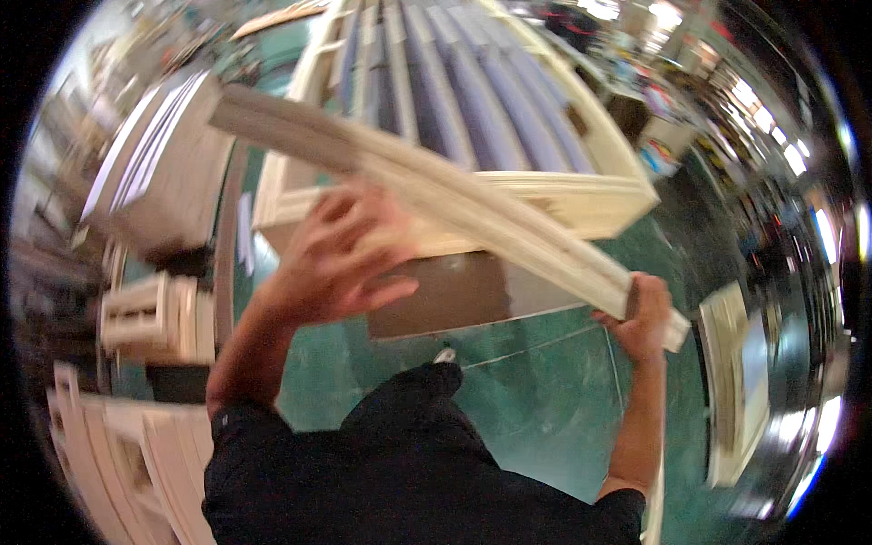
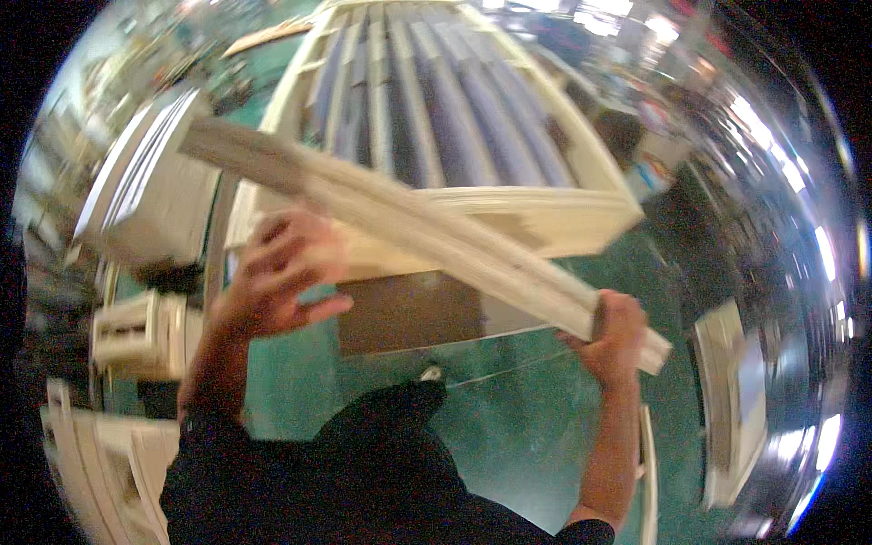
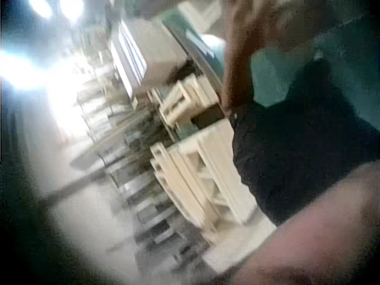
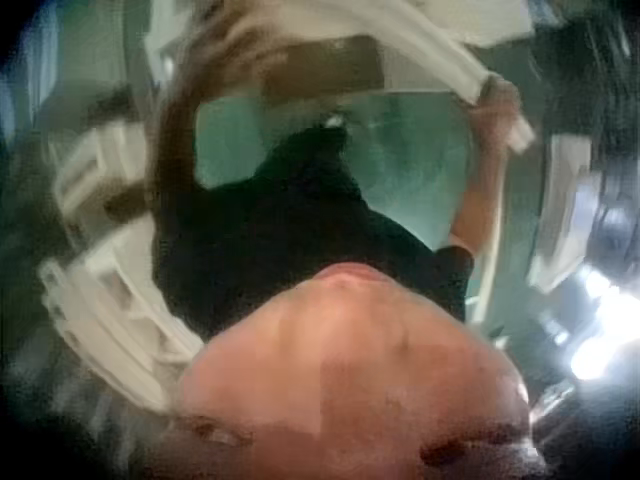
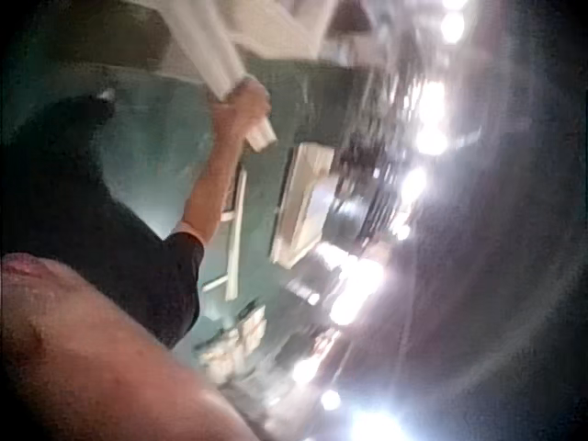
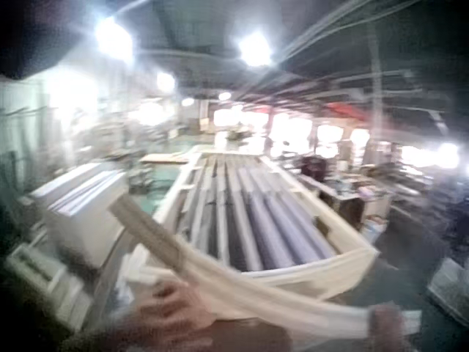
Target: The person uses a nail gun to attach wooden slats to a large curved wooden frame. They then pick up a small wooden block and fit it into the frame structure. The person continues to secure the frame components using the nail gun.
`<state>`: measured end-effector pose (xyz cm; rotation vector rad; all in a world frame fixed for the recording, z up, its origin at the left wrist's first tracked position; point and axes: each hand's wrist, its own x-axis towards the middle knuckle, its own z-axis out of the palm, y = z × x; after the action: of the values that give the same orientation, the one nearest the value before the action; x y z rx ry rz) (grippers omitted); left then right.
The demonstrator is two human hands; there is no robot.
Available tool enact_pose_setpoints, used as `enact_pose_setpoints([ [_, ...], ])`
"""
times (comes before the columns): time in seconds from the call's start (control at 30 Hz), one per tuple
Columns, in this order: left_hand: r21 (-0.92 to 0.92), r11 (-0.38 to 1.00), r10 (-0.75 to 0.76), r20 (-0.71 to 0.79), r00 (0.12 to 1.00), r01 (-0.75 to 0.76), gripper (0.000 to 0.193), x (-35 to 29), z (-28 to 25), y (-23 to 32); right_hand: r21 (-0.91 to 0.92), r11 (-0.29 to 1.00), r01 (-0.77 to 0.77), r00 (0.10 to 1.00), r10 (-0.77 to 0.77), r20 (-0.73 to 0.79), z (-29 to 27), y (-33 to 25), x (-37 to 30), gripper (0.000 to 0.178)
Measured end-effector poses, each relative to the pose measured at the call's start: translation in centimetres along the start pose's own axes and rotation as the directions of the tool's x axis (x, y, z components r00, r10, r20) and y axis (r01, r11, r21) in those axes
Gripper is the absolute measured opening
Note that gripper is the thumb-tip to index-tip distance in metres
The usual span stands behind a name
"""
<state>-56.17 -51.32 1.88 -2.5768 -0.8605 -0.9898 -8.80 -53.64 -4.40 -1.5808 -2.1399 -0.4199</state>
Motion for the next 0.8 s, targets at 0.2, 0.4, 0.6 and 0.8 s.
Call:
enact_pose_setpoints([
  [0.2,0.323,0.918,-0.333,0.306,0.892,0.231,0.105,4.5,4.4,-4.7,-0.019,0.948,0.318,0.945,-0.315,0.089,2.2,4.8,10.7,0.086],
  [0.4,0.156,0.837,-0.493,0.634,0.597,0.525,0.070,6.9,10.9,-7.9,0.243,0.914,0.324,0.922,-0.363,0.134,6.4,9.2,17.8,0.076],
  [0.6,0.268,0.811,-0.554,0.637,0.537,0.520,0.078,9.9,14.8,-9.4,0.345,0.831,0.436,0.814,-0.527,0.243,11.8,15.5,25.6,0.072],
  [0.8,0.379,0.758,-0.643,0.574,0.507,0.532,0.086,9.7,15.6,-7.7,0.443,0.862,0.247,0.751,-0.459,0.474,15.5,16.6,25.3,0.068],
])
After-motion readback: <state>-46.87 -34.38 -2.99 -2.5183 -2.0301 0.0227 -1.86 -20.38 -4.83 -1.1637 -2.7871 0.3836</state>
